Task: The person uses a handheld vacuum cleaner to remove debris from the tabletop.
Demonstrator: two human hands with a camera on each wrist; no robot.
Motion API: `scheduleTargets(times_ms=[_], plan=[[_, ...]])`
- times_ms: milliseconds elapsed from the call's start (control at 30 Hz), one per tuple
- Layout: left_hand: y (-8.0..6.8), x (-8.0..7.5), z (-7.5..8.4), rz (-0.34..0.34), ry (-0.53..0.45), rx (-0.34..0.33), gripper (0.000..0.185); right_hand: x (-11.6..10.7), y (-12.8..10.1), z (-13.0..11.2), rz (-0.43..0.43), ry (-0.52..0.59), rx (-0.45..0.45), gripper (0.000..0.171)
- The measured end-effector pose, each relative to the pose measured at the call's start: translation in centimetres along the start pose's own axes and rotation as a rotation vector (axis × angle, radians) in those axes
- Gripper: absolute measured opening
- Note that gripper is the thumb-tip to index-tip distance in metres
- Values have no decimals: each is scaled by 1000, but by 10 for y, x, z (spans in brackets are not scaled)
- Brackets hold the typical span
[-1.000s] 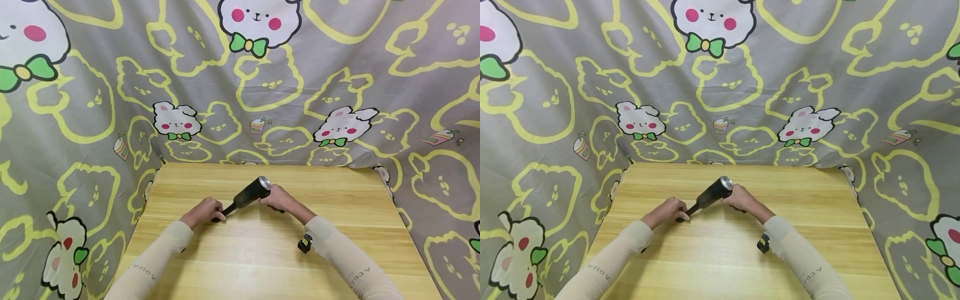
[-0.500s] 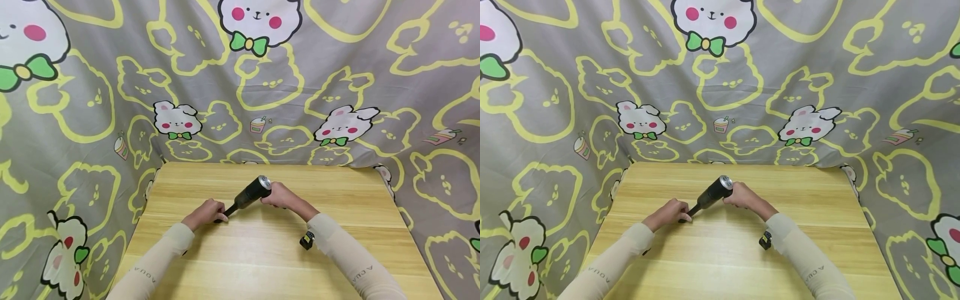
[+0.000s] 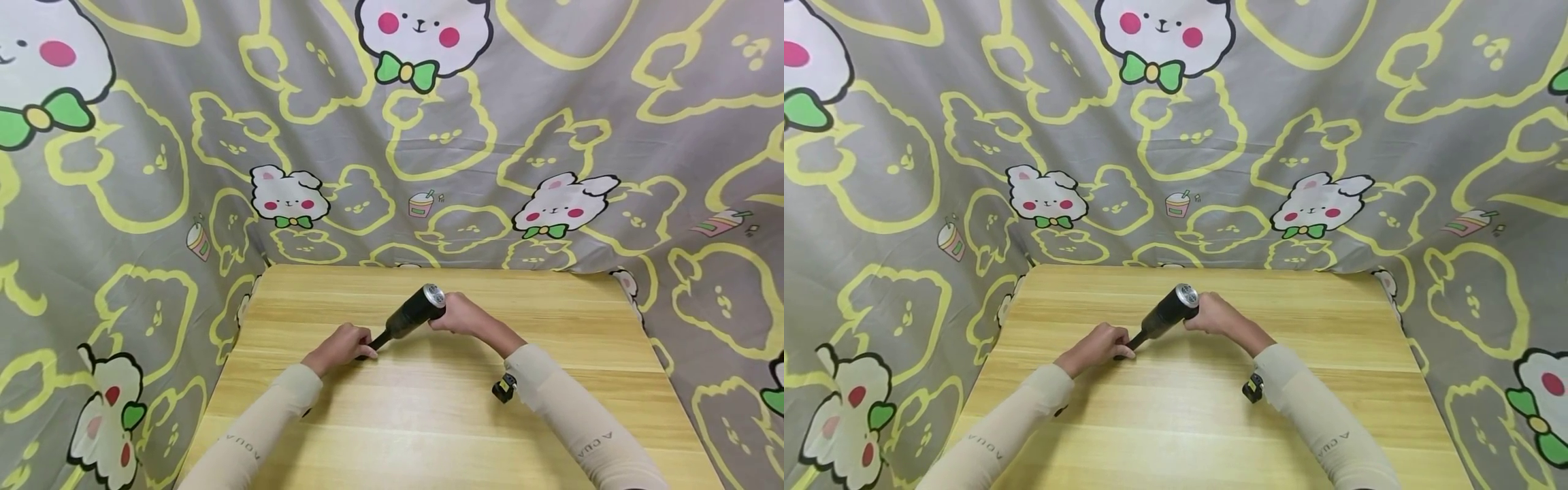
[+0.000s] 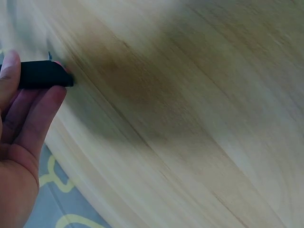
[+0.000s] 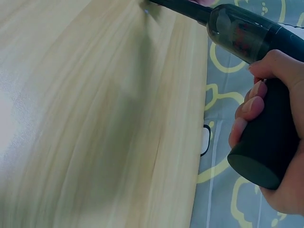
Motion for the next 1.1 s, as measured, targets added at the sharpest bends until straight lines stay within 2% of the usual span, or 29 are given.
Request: scheduleTargets(times_ms=[200,633,1100], plan=[[5,3,-1,-5,-16,-16,22,-6,-3,-1,1,-13,5,21],[16,6,7,-2,-26,-2,20,-16,-7,5,28,-42,8,23],[25,12,14,-50,-61,-30,20,-20,-16,21,-10,26,144,24]])
Point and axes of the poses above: each hand's wrist, its own y-axis towards the middle knuckle, its own x-axis out of the palm, z = x × y, the point moved 5 cm from there along y, towards the middle knuckle, and after that the axes turned 3 degrees about -x, right-handed, at the moved point
